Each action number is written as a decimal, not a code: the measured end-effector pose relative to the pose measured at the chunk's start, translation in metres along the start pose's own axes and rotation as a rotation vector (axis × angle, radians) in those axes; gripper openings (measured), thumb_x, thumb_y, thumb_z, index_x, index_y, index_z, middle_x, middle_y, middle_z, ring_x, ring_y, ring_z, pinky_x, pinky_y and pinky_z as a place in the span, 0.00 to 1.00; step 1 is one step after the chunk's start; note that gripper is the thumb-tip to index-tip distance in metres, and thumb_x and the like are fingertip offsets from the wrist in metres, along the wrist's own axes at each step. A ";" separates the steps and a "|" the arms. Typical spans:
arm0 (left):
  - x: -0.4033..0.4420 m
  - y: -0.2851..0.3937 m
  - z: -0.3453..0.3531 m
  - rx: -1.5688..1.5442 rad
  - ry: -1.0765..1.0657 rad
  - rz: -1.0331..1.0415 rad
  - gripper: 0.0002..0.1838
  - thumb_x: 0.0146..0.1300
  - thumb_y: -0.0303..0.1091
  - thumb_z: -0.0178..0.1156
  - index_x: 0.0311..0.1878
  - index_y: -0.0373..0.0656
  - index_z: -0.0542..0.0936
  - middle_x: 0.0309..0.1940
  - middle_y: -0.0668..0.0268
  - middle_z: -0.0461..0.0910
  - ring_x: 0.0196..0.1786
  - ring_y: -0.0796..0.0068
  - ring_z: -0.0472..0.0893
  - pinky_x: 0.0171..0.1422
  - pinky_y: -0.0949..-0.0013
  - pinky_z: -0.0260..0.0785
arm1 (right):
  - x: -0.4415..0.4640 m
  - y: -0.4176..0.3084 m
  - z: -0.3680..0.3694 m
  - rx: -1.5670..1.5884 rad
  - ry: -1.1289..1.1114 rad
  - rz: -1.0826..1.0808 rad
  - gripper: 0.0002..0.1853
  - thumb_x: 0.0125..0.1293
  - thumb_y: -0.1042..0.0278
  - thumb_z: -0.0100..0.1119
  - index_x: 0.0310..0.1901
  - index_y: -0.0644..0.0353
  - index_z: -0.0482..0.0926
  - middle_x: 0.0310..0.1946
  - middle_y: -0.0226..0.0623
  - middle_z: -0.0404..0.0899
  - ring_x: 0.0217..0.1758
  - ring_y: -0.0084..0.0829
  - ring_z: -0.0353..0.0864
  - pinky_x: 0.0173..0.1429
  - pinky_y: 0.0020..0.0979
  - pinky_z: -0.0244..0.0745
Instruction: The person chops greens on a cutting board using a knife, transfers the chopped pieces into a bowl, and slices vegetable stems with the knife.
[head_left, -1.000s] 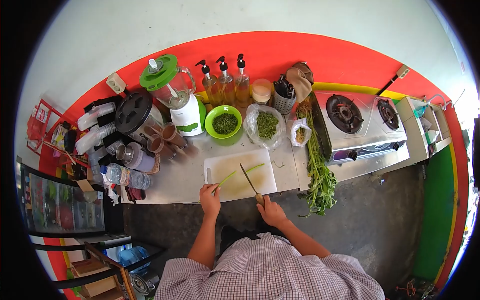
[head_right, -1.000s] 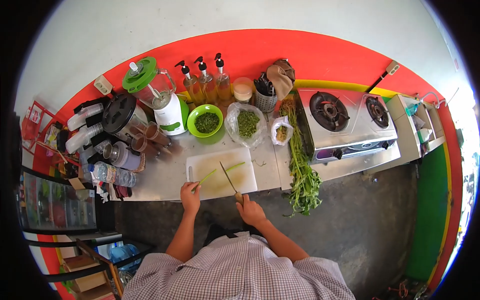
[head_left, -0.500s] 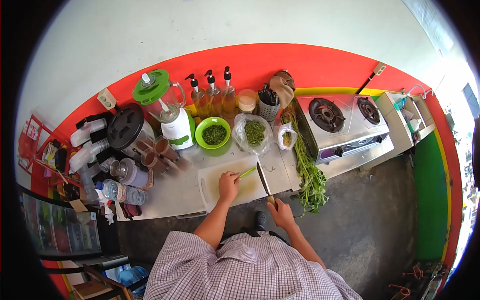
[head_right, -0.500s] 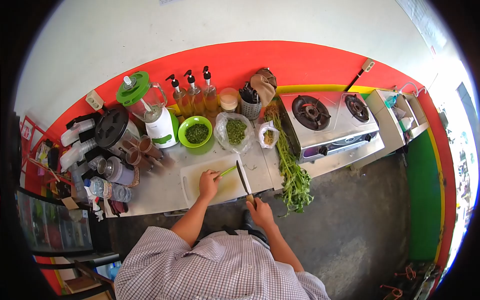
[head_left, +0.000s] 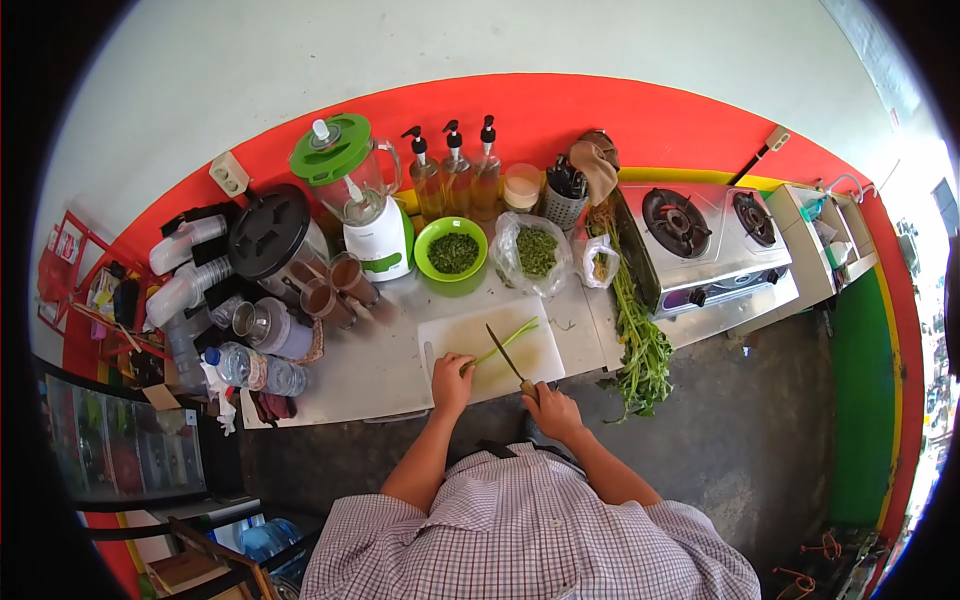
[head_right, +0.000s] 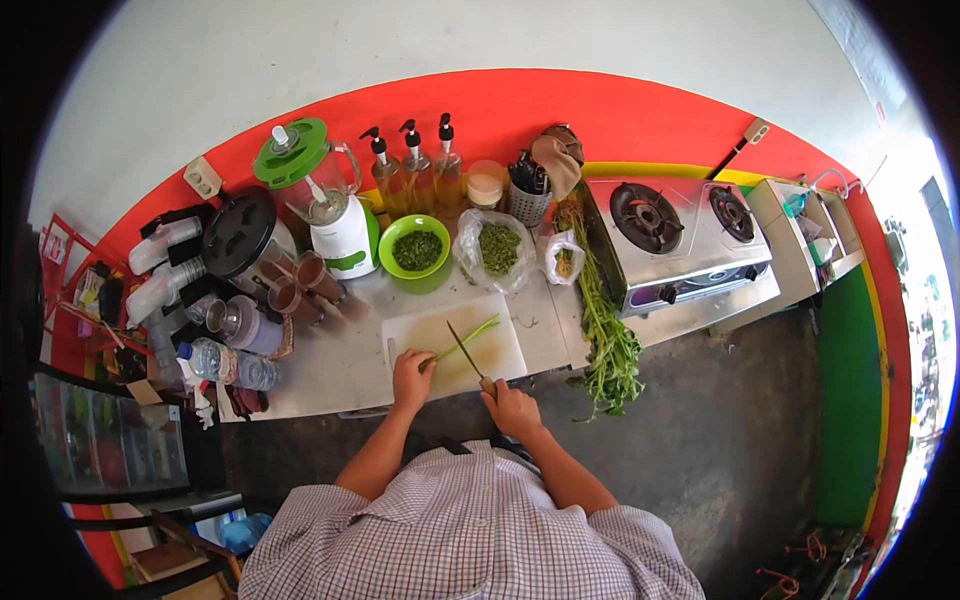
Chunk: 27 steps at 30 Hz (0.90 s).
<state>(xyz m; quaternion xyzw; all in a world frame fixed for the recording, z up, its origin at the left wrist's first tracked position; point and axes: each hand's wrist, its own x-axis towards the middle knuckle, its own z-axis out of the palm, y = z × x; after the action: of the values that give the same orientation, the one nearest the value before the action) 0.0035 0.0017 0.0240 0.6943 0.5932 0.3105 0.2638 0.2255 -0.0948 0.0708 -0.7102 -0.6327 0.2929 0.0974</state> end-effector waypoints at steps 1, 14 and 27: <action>0.000 0.001 -0.002 -0.003 0.010 -0.021 0.09 0.59 0.27 0.70 0.43 0.43 0.89 0.40 0.60 0.83 0.50 0.54 0.79 0.58 0.57 0.73 | -0.001 -0.002 0.001 -0.023 -0.018 0.009 0.24 0.76 0.44 0.52 0.51 0.61 0.73 0.32 0.58 0.84 0.36 0.64 0.84 0.43 0.59 0.78; 0.006 -0.026 -0.004 -0.178 -0.092 -0.049 0.08 0.57 0.24 0.69 0.42 0.40 0.87 0.37 0.61 0.81 0.44 0.61 0.79 0.52 0.60 0.74 | -0.015 -0.003 0.002 -0.092 -0.066 0.025 0.22 0.76 0.45 0.51 0.50 0.59 0.69 0.31 0.60 0.84 0.35 0.65 0.83 0.41 0.62 0.77; 0.004 -0.030 -0.010 -0.223 -0.095 0.029 0.07 0.58 0.24 0.69 0.40 0.38 0.85 0.35 0.61 0.79 0.42 0.62 0.78 0.51 0.62 0.74 | 0.000 -0.013 0.018 -0.252 -0.217 0.089 0.24 0.77 0.44 0.49 0.52 0.62 0.67 0.34 0.54 0.87 0.38 0.56 0.88 0.43 0.54 0.82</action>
<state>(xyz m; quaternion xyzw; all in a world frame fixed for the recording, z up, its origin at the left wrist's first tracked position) -0.0235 0.0104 0.0092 0.6830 0.5319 0.3452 0.3626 0.2045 -0.0964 0.0629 -0.7082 -0.6393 0.2903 -0.0746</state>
